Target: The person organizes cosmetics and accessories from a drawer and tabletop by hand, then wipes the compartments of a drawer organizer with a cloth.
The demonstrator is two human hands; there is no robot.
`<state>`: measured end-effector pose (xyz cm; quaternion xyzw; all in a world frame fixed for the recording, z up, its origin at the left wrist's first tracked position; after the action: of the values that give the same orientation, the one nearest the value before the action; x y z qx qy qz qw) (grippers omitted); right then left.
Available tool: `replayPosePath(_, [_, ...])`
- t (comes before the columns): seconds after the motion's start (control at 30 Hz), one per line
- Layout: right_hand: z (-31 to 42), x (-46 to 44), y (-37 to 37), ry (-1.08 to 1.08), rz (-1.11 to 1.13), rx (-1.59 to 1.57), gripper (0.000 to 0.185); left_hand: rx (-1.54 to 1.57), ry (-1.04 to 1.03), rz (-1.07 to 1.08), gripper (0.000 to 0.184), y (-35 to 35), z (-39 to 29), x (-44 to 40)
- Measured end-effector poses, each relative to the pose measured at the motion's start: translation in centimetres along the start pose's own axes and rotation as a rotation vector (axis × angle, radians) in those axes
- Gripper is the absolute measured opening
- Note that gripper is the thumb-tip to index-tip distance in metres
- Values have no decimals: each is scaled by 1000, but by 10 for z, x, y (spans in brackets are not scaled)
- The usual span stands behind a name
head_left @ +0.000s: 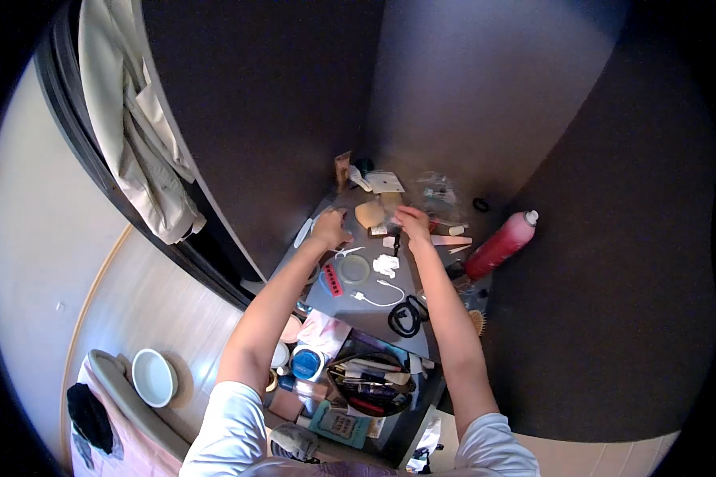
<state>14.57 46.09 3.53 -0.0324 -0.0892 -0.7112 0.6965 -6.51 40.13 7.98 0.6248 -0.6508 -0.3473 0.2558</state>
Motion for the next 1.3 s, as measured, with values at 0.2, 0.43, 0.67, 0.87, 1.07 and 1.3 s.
replayPosePath(0.2, [-2, 15, 16, -67, 10, -14, 20, 349, 115, -149, 17, -3, 40, -21])
replayPosePath(0.43, [-5, 20, 10, -61, 93, 31, 21, 466, 172, -390, 11, 9, 40, -26])
replayPosePath(0.67, [0, 18, 10, 48, 83, 155, 21, 586, 171, -436, 15, 22, 25, -21])
replayPosePath(0.87, [17, 28, 15, 31, 158, -84, 17, 810, 8, -394, 14, 45, -7, -7])
replayPosePath(1.07, [21, 53, -12, -13, 346, -475, 13, 1209, 23, -354, 21, 43, -25, 11])
replayPosePath(1.3, [38, 100, -11, 181, 201, -320, 18, 1571, 191, -288, 27, 8, -35, 43])
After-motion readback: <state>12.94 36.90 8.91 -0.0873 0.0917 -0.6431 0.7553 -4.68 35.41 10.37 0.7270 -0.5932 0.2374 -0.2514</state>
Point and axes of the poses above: each hand's wrist, its own x-axis away from the middle knuckle, its own y-axis out of the back of the hand, z = x × y, the point moved 8 cm from there along -x, towards the middle knuckle, and after that the axes turned 8 degrees about x, right-handed, at the moved point
